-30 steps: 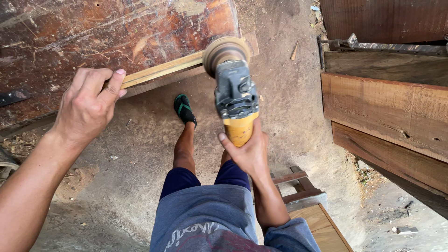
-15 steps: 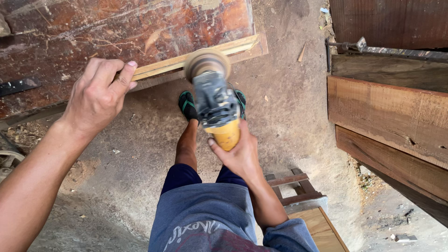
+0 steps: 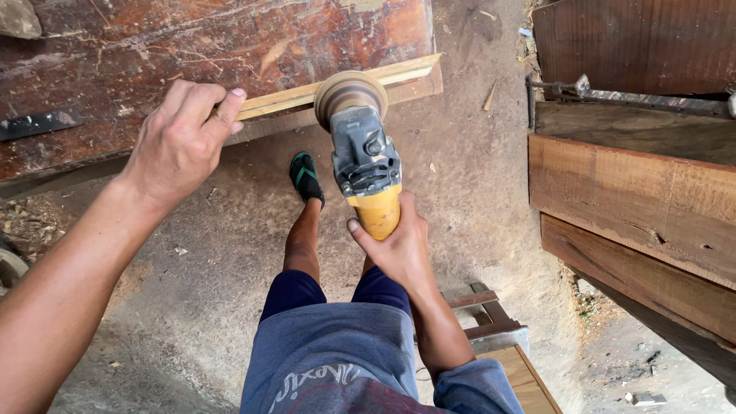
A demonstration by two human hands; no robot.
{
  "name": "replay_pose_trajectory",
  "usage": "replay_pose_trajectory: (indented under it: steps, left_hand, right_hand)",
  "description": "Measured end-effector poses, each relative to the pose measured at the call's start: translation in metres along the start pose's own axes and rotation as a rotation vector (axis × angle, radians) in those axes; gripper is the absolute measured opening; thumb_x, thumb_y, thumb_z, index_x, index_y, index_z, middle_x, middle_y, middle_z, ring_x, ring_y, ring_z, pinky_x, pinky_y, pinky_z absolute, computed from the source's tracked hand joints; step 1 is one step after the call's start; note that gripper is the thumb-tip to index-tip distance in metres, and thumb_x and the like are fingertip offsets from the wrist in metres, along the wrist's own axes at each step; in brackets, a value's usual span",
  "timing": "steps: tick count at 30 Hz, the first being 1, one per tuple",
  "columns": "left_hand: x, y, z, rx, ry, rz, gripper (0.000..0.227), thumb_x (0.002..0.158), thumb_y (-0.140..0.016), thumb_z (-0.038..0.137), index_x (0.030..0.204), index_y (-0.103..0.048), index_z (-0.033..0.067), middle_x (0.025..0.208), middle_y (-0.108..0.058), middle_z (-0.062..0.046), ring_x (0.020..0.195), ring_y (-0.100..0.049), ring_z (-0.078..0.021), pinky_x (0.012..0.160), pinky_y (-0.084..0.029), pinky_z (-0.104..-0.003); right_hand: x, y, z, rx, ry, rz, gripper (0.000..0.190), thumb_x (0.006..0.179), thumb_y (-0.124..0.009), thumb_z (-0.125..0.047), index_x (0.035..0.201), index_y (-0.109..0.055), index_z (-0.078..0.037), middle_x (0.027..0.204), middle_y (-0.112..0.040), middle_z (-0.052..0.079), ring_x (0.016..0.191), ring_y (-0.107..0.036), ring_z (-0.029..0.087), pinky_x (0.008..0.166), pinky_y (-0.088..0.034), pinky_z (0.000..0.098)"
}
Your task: The person uses pliers to remove a nail from a wooden frame, then picks up a thin wooden stick. They use an angle grinder with a sanding disc to smooth the surface of the stick while holding it against a workbench.
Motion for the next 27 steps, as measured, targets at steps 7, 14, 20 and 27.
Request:
replay_pose_trajectory:
  steps: [7,14,20,27]
  left_hand:
    - [0.001,0.004,-0.001,-0.005,0.043,-0.035,0.027,0.102,-0.074,0.006,0.128,-0.074,-0.0005,0.108,-0.067,-0.014,0.098,-0.063,-0.0268,0.079,-0.061,-0.035]
    - [0.008,0.012,-0.01,-0.091,0.104,-0.156,0.03,0.099,-0.068,-0.001,0.126,-0.077,0.0062,0.11,-0.07,-0.012,0.101,-0.067,-0.0276,0.094,-0.059,-0.04]
    - [0.008,0.009,-0.014,-0.162,0.168,-0.217,0.028,0.098,-0.071,0.003,0.125,-0.076,0.0058,0.108,-0.07,-0.013,0.097,-0.068,-0.0288,0.09,-0.059,-0.041]
    - [-0.004,-0.011,-0.011,-0.039,0.103,-0.058,0.022,0.103,-0.074,0.01,0.124,-0.077,0.0056,0.105,-0.069,-0.014,0.093,-0.066,-0.0252,0.084,-0.059,-0.036]
  right_hand:
    - [0.006,0.067,0.047,0.292,-0.139,0.219,0.061,0.081,-0.081,-0.029,0.126,-0.051,-0.001,0.098,-0.07,0.013,0.081,-0.071,0.021,0.071,-0.063,0.036]
    - [-0.026,0.104,0.081,0.364,-0.078,0.265,0.058,0.087,-0.081,-0.033,0.122,-0.052,0.003,0.097,-0.07,0.014,0.084,-0.074,0.022,0.075,-0.063,0.0369]
    - [-0.034,0.094,0.092,0.383,-0.131,0.244,0.06,0.087,-0.08,-0.032,0.124,-0.049,0.002,0.098,-0.069,0.014,0.085,-0.073,0.023,0.074,-0.062,0.0367]
    - [-0.043,0.084,0.092,0.424,-0.103,0.215,0.056,0.086,-0.081,-0.029,0.122,-0.05,0.002,0.099,-0.069,0.013,0.084,-0.071,0.022,0.074,-0.061,0.0361]
Point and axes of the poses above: each hand's wrist, its own x-axis towards the middle knuckle, its own y-axis out of the back of the hand, z = x × y, the point moved 2 cm from there along x, towards the middle knuckle
